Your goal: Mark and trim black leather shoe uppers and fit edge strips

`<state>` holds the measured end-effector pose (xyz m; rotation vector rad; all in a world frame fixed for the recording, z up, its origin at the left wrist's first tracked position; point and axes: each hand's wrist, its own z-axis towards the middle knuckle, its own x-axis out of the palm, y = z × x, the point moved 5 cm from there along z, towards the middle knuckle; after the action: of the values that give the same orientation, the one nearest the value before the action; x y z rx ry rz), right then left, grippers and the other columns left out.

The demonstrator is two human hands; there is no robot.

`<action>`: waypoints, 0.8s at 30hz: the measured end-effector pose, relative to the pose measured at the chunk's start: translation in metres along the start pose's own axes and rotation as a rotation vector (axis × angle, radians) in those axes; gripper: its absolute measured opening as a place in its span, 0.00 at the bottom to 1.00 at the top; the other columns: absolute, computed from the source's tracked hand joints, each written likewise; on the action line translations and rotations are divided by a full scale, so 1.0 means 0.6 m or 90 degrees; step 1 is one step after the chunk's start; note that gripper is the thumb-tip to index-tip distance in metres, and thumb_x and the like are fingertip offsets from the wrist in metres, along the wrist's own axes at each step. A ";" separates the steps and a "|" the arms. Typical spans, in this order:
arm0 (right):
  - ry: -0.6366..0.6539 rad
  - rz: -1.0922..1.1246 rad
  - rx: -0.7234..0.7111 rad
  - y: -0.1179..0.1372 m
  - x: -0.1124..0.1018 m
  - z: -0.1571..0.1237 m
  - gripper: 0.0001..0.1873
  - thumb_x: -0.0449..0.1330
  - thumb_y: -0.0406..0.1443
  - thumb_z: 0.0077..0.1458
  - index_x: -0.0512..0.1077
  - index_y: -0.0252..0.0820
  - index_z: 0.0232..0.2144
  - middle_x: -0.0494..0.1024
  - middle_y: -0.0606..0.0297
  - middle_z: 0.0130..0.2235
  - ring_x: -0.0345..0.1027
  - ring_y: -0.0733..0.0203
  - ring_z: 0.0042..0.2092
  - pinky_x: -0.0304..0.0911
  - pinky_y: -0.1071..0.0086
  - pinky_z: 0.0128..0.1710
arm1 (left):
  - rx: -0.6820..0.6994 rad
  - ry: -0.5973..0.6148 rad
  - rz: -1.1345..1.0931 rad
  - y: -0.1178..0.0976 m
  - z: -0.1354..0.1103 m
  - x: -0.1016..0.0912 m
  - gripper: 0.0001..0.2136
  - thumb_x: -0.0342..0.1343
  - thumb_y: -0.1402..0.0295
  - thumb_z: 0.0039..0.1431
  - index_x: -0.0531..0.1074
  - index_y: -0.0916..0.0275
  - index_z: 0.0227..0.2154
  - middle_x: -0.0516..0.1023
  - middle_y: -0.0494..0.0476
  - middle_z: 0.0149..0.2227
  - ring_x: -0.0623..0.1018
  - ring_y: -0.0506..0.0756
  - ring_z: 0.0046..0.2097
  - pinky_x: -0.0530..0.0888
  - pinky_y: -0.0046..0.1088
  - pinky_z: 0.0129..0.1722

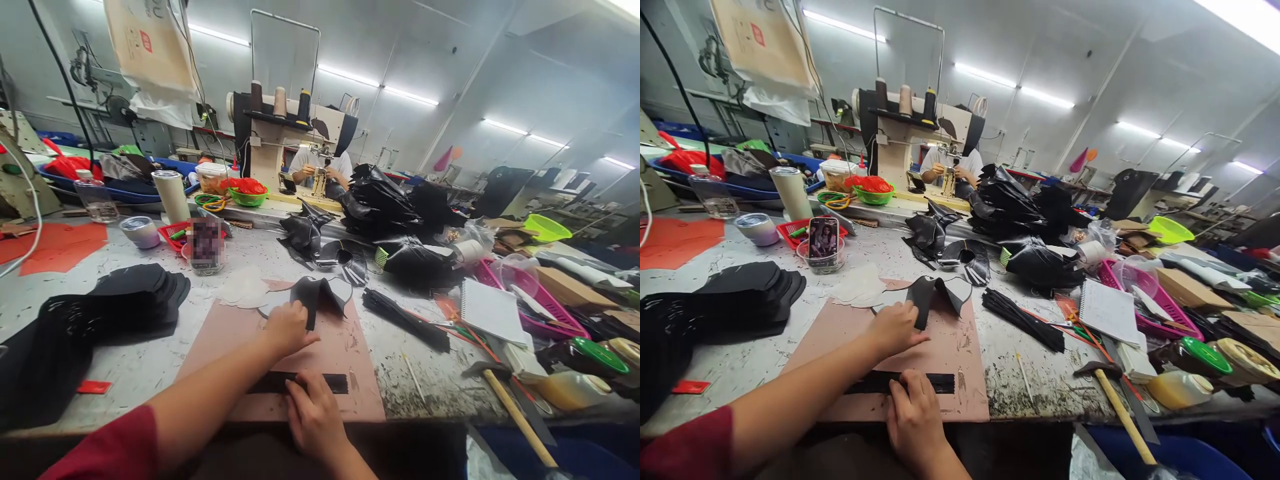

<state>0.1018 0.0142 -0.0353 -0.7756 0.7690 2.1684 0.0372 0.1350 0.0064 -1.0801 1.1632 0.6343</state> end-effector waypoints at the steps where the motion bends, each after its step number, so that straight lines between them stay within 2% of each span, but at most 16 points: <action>1: -0.011 0.003 0.004 -0.002 -0.004 -0.001 0.15 0.48 0.27 0.49 0.71 0.37 0.37 0.70 0.54 0.36 0.65 0.56 0.37 0.66 0.63 0.36 | -0.008 0.009 -0.022 -0.007 0.020 0.008 0.17 0.63 0.62 0.41 0.72 0.72 0.31 0.72 0.72 0.39 0.71 0.69 0.44 0.68 0.45 0.39; 3: -0.022 0.030 0.034 -0.011 -0.011 -0.001 0.14 0.48 0.27 0.50 0.71 0.39 0.36 0.70 0.54 0.36 0.66 0.56 0.37 0.66 0.63 0.36 | -0.031 0.022 -0.085 -0.012 0.058 0.018 0.15 0.62 0.65 0.45 0.71 0.71 0.33 0.72 0.67 0.39 0.72 0.64 0.43 0.69 0.43 0.40; 5: -0.006 0.107 0.099 -0.027 -0.013 0.004 0.13 0.49 0.28 0.50 0.72 0.41 0.34 0.71 0.56 0.35 0.67 0.57 0.37 0.66 0.65 0.36 | -0.054 0.022 -0.169 -0.007 0.095 0.012 0.12 0.55 0.65 0.54 0.69 0.68 0.39 0.72 0.61 0.42 0.73 0.57 0.42 0.71 0.39 0.40; 8: 0.064 0.320 0.255 -0.058 0.005 0.023 0.11 0.51 0.32 0.52 0.72 0.42 0.34 0.72 0.58 0.36 0.67 0.59 0.37 0.65 0.67 0.37 | -0.079 -0.011 -0.318 0.006 0.144 -0.023 0.13 0.50 0.64 0.58 0.66 0.64 0.44 0.71 0.57 0.44 0.73 0.54 0.40 0.73 0.37 0.39; 11: 0.091 0.604 0.456 -0.084 0.041 0.056 0.14 0.57 0.40 0.49 0.71 0.42 0.39 0.74 0.59 0.38 0.68 0.58 0.41 0.63 0.67 0.41 | -0.096 -0.062 -0.456 0.019 0.155 -0.048 0.12 0.49 0.64 0.59 0.67 0.66 0.42 0.72 0.56 0.39 0.74 0.52 0.36 0.74 0.32 0.33; 13: 0.047 0.807 0.586 -0.093 0.067 0.082 0.21 0.61 0.44 0.44 0.71 0.44 0.41 0.74 0.61 0.41 0.67 0.59 0.43 0.62 0.67 0.42 | -0.115 -0.079 -0.517 0.027 0.134 -0.040 0.11 0.45 0.65 0.60 0.68 0.67 0.36 0.73 0.55 0.32 0.74 0.49 0.30 0.73 0.27 0.28; 15: -0.023 0.987 0.679 -0.092 0.089 0.105 0.24 0.64 0.48 0.39 0.71 0.46 0.39 0.75 0.64 0.41 0.68 0.60 0.41 0.62 0.68 0.40 | -0.139 -0.076 -0.550 0.034 0.096 -0.013 0.12 0.40 0.67 0.60 0.67 0.67 0.30 0.71 0.52 0.23 0.72 0.48 0.24 0.70 0.23 0.22; 17: -0.091 1.099 0.748 -0.084 0.104 0.120 0.23 0.63 0.50 0.37 0.73 0.44 0.35 0.76 0.64 0.37 0.69 0.61 0.38 0.63 0.69 0.37 | -0.153 -0.062 -0.560 0.042 0.052 0.018 0.14 0.39 0.65 0.59 0.66 0.65 0.26 0.68 0.49 0.19 0.69 0.48 0.20 0.66 0.22 0.18; 19: -0.132 1.120 0.832 -0.075 0.114 0.121 0.22 0.60 0.51 0.39 0.73 0.40 0.30 0.77 0.62 0.31 0.70 0.59 0.34 0.64 0.69 0.32 | -0.146 -0.040 -0.552 0.050 0.011 0.037 0.16 0.39 0.62 0.58 0.65 0.63 0.23 0.66 0.48 0.17 0.68 0.49 0.19 0.64 0.22 0.17; 21: -0.169 1.073 0.923 -0.070 0.119 0.112 0.18 0.58 0.48 0.41 0.73 0.38 0.26 0.76 0.62 0.26 0.70 0.58 0.30 0.63 0.69 0.27 | -0.120 -0.018 -0.525 0.063 -0.019 0.040 0.17 0.41 0.59 0.57 0.65 0.62 0.19 0.68 0.50 0.17 0.70 0.50 0.21 0.66 0.24 0.21; 24: -0.241 0.950 0.988 -0.075 0.116 0.097 0.10 0.58 0.40 0.42 0.72 0.38 0.22 0.75 0.65 0.23 0.68 0.62 0.25 0.62 0.71 0.24 | -0.046 -0.013 -0.433 0.095 -0.043 0.018 0.14 0.50 0.58 0.51 0.68 0.62 0.19 0.74 0.55 0.26 0.73 0.56 0.34 0.69 0.32 0.36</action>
<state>0.0789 0.1099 -0.0605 1.3254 2.6829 1.5427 -0.0187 0.1325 -0.0234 -1.4275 0.6860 0.1519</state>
